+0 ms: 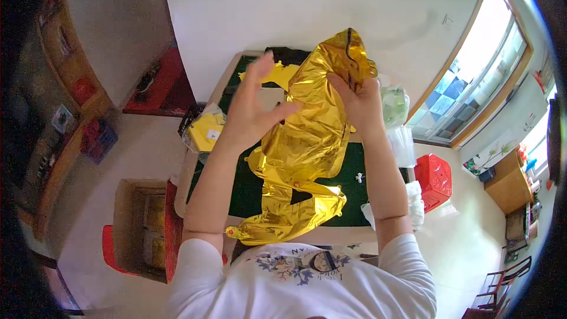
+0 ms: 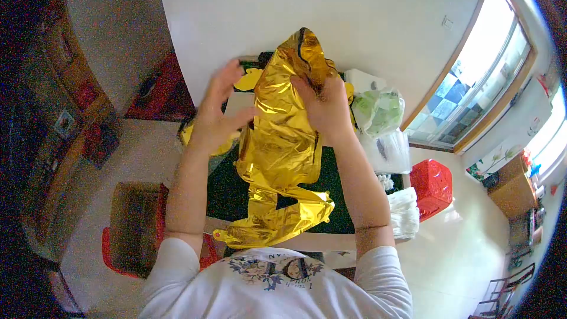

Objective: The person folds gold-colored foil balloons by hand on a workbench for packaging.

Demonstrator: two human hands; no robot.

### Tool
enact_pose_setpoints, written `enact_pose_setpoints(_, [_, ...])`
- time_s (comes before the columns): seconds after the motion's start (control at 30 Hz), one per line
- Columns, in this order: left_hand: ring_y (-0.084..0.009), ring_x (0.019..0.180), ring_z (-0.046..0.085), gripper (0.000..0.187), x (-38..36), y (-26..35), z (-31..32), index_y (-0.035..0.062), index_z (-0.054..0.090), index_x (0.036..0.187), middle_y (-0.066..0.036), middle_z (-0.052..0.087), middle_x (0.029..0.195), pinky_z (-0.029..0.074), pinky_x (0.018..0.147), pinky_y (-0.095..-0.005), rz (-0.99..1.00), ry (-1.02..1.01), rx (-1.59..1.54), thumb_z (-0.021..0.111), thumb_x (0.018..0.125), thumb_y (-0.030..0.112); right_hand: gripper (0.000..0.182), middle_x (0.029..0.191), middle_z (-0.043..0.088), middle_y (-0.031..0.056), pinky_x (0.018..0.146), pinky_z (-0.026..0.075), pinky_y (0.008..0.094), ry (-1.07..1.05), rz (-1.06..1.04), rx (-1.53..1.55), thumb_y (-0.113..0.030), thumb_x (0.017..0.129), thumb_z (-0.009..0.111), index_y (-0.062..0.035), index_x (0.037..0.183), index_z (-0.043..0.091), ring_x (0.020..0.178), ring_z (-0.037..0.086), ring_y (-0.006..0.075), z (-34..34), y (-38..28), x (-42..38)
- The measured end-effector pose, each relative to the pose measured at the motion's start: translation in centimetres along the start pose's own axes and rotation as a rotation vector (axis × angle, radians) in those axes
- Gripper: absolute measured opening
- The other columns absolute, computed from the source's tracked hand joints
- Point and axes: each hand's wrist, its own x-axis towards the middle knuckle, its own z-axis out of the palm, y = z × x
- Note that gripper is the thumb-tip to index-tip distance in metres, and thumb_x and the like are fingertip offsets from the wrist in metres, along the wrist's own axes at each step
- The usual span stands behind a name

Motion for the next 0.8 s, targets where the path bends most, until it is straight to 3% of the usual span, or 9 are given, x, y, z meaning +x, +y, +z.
enact_pose_setpoints(0.2, [-0.0164,0.112,0.051,0.078,-3.3,-3.1,1.1,0.002,0.041,0.135,-0.007,0.055,0.122,0.04,0.096,-0.0314,-0.49,-0.469,-0.186,0.082,0.07,0.015,0.017,0.094,0.068,0.0032,0.075,0.049,0.0239,0.001,0.141,-0.001,-0.004,0.086,0.065,0.0018,0.102,0.064,0.084,0.061,0.0089,0.0,-1.3,-0.6])
enact_pose_setpoints(0.3, [-0.0133,0.106,0.053,0.067,-3.8,-3.6,0.7,0.0023,0.046,0.131,-0.005,0.058,0.117,0.043,0.091,-0.0291,-0.446,-0.649,-0.416,0.079,0.073,0.01,0.023,0.099,0.067,0.0042,0.08,0.048,0.0247,-0.046,0.152,0.196,-0.004,0.086,0.065,0.0007,0.109,0.062,0.089,0.061,0.0108,-0.2,-0.8,-0.2])
enact_pose_setpoints(0.43, [-0.0096,0.088,0.06,0.042,-4.4,-3.5,1.5,0.0002,0.06,0.115,-0.004,0.065,0.098,0.048,0.078,-0.0245,-0.576,-0.475,-0.511,0.075,0.077,0.006,0.035,0.107,0.064,0.006,0.089,0.046,0.0286,-0.065,0.246,0.441,-0.008,0.089,0.061,-0.0014,0.123,0.054,0.1,0.059,0.0135,-0.3,2.0,-0.4])
enact_pose_setpoints(0.5, [-0.0108,0.082,0.063,0.034,-4.7,-3.3,1.2,-0.0013,0.063,0.109,-0.004,0.067,0.095,0.051,0.075,-0.0254,-0.575,-0.395,-0.538,0.074,0.077,0.006,0.045,0.114,0.061,0.0059,0.089,0.046,0.0283,-0.023,0.514,1.042,-0.012,0.092,0.055,-0.0067,0.135,0.044,0.099,0.06,0.0134,-0.1,3.1,-1.9])
enact_pose_setpoints(0.53, [-0.0116,0.082,0.063,0.032,-4.7,-3.3,0.8,-0.0016,0.063,0.107,-0.005,0.067,0.096,0.051,0.075,-0.0259,-0.627,-0.3,-0.602,0.073,0.078,0.006,0.056,0.127,0.054,0.0082,0.09,0.046,0.0289,-0.01,0.658,0.756,-0.016,0.093,0.053,-0.012,0.144,0.032,0.103,0.057,0.0148,0.6,2.8,-2.1])
enact_pose_setpoints(0.57, [-0.0125,0.083,0.064,0.03,-4.7,-3.2,0.3,-0.0019,0.063,0.106,-0.005,0.067,0.097,0.051,0.075,-0.0265,-0.679,-0.202,-0.665,0.073,0.078,0.006,0.068,0.141,0.041,0.0093,0.094,0.045,0.0294,-0.111,0.567,0.572,-0.013,0.087,0.059,-0.0134,0.147,0.028,0.111,0.053,0.0163,-0.7,6.2,-4.1])
enact_pose_setpoints(0.67, [-0.0125,0.084,0.064,0.029,-4.8,-4.3,-0.4,-0.0016,0.063,0.107,-0.006,0.067,0.097,0.052,0.075,-0.0261,-0.663,-0.237,-0.601,0.071,0.08,0.006,0.076,0.146,0.036,0.01,0.088,0.048,0.0265,-0.317,0.293,0.678,-0.01,0.082,0.063,-0.0125,0.148,0.025,0.115,0.051,0.0168,-0.5,4.0,-6.7])
enact_pose_setpoints(0.73, [-0.0139,0.085,0.065,0.025,-5.1,-4.7,-0.1,-0.0016,0.065,0.104,-0.006,0.068,0.095,0.052,0.076,-0.0274,-0.644,-0.29,-0.545,0.069,0.08,0.005,0.084,0.148,0.033,0.0095,0.081,0.049,0.0239,-0.428,0.075,0.404,-0.006,0.076,0.068,-0.011,0.148,0.025,0.112,0.054,0.0161,-0.7,5.0,-7.4])
enact_pose_setpoints(0.8, [-0.0128,0.085,0.064,0.024,-5.2,-4.4,-0.1,-0.0009,0.066,0.104,-0.006,0.068,0.095,0.051,0.076,-0.0265,-0.625,-0.317,-0.528,0.069,0.08,0.004,0.086,0.148,0.033,0.0094,0.083,0.049,0.0246,-0.406,0.19,0.557,-0.004,0.075,0.069,-0.01,0.148,0.024,0.113,0.054,0.0161,-0.7,6.0,-7.5])
